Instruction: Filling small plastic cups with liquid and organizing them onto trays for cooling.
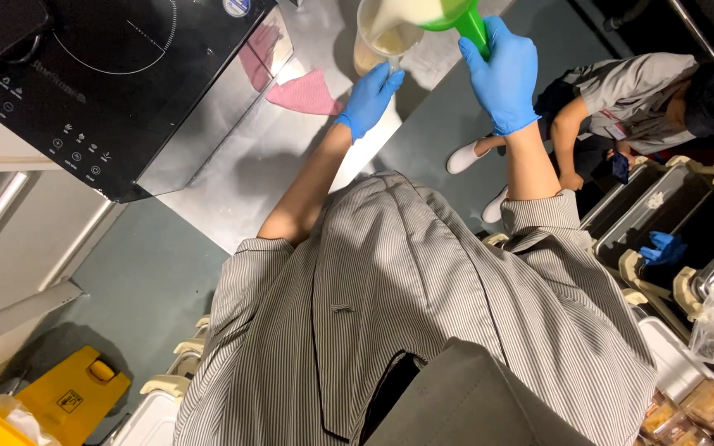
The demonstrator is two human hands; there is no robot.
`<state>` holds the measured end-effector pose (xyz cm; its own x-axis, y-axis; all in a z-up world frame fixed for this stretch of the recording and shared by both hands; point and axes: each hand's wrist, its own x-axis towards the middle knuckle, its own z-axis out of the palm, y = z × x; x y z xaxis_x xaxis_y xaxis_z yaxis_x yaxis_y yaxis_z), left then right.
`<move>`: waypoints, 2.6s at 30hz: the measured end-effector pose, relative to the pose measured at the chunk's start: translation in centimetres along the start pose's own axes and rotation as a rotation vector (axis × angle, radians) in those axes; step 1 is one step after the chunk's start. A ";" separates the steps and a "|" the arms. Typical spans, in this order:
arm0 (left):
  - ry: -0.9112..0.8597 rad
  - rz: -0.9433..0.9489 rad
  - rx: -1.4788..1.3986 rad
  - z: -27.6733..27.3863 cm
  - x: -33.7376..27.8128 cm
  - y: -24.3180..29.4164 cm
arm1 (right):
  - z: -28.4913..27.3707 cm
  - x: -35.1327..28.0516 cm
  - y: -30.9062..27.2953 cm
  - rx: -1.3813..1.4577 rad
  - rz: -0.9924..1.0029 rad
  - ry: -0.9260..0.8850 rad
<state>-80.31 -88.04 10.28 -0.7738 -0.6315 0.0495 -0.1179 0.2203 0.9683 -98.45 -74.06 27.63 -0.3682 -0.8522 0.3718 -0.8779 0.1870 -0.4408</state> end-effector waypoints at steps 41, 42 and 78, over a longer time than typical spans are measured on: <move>-0.037 -0.141 -0.248 -1.2 -1.2 -8.9 | 7.2 -1.8 -0.5 -0.135 -0.278 -0.040; -0.028 -0.126 -0.237 -1.2 -1.2 -8.9 | 7.2 -2.0 -0.5 -0.153 -0.277 -0.063; -0.017 -0.240 -0.249 -1.3 -2.3 -7.8 | 7.3 -2.1 -1.1 -0.053 -0.187 -0.137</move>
<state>-76.73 -89.28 2.93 -0.7531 -0.6301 -0.1890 -0.1441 -0.1223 0.9820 -94.49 -76.00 21.34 -0.1560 -0.9322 0.3267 -0.9429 0.0421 -0.3303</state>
